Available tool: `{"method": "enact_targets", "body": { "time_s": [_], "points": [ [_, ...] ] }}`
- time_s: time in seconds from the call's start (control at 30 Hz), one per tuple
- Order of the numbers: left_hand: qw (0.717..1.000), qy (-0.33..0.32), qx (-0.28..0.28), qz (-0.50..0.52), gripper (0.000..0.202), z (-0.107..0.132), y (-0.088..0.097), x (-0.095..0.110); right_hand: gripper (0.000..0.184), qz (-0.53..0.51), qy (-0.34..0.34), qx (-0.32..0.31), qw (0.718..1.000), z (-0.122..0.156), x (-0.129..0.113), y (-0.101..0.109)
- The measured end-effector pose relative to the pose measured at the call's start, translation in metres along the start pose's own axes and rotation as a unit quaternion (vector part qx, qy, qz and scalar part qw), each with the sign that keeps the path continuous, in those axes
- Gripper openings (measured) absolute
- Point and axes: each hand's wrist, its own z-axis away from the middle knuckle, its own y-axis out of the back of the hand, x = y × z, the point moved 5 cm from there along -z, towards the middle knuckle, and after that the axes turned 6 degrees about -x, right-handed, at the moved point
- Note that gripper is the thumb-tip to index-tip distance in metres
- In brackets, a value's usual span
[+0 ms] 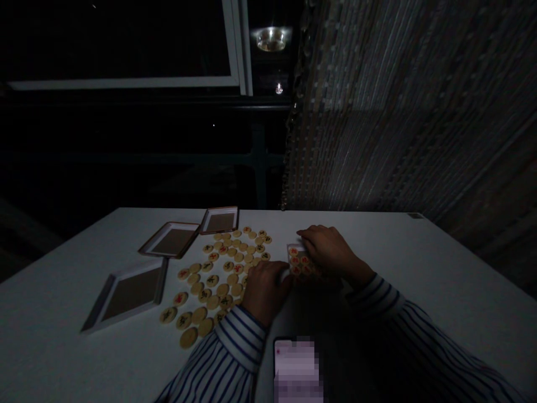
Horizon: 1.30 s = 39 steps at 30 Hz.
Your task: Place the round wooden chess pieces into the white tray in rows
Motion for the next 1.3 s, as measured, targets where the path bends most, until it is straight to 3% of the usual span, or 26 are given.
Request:
{"method": "enact_targets", "body": {
  "time_s": [0.37, 0.53, 0.7, 0.83, 1.0, 1.3],
  "points": [
    [1.0, -0.002, 0.018, 0.016, 0.027, -0.001, 0.009, -0.001, 0.036, -0.028, 0.003, 0.013, 1.0, 0.004, -0.004, 0.01],
    [0.999, 0.0, 0.033, 0.002, 0.03, -0.009, 0.028, -0.009, 0.036, -0.068, 0.003, 0.02, 0.998, 0.005, -0.005, 0.013],
    [0.999, 0.016, 0.048, -0.009, 0.033, -0.023, 0.055, -0.032, 0.038, -0.108, 0.009, 0.01, 0.994, -0.001, -0.006, 0.015],
    [0.998, 0.031, 0.047, -0.04, 0.035, -0.037, 0.075, -0.053, 0.038, -0.142, 0.041, 0.014, 0.989, -0.016, -0.006, 0.02],
    [0.992, 0.038, 0.03, -0.116, 0.035, -0.054, 0.087, -0.074, 0.038, -0.207, 0.093, -0.015, 0.974, -0.045, -0.009, 0.016],
    [0.981, 0.018, -0.01, -0.195, 0.034, -0.08, 0.082, -0.097, 0.036, -0.222, 0.089, -0.036, 0.97, -0.097, -0.016, -0.008]
  ]
}}
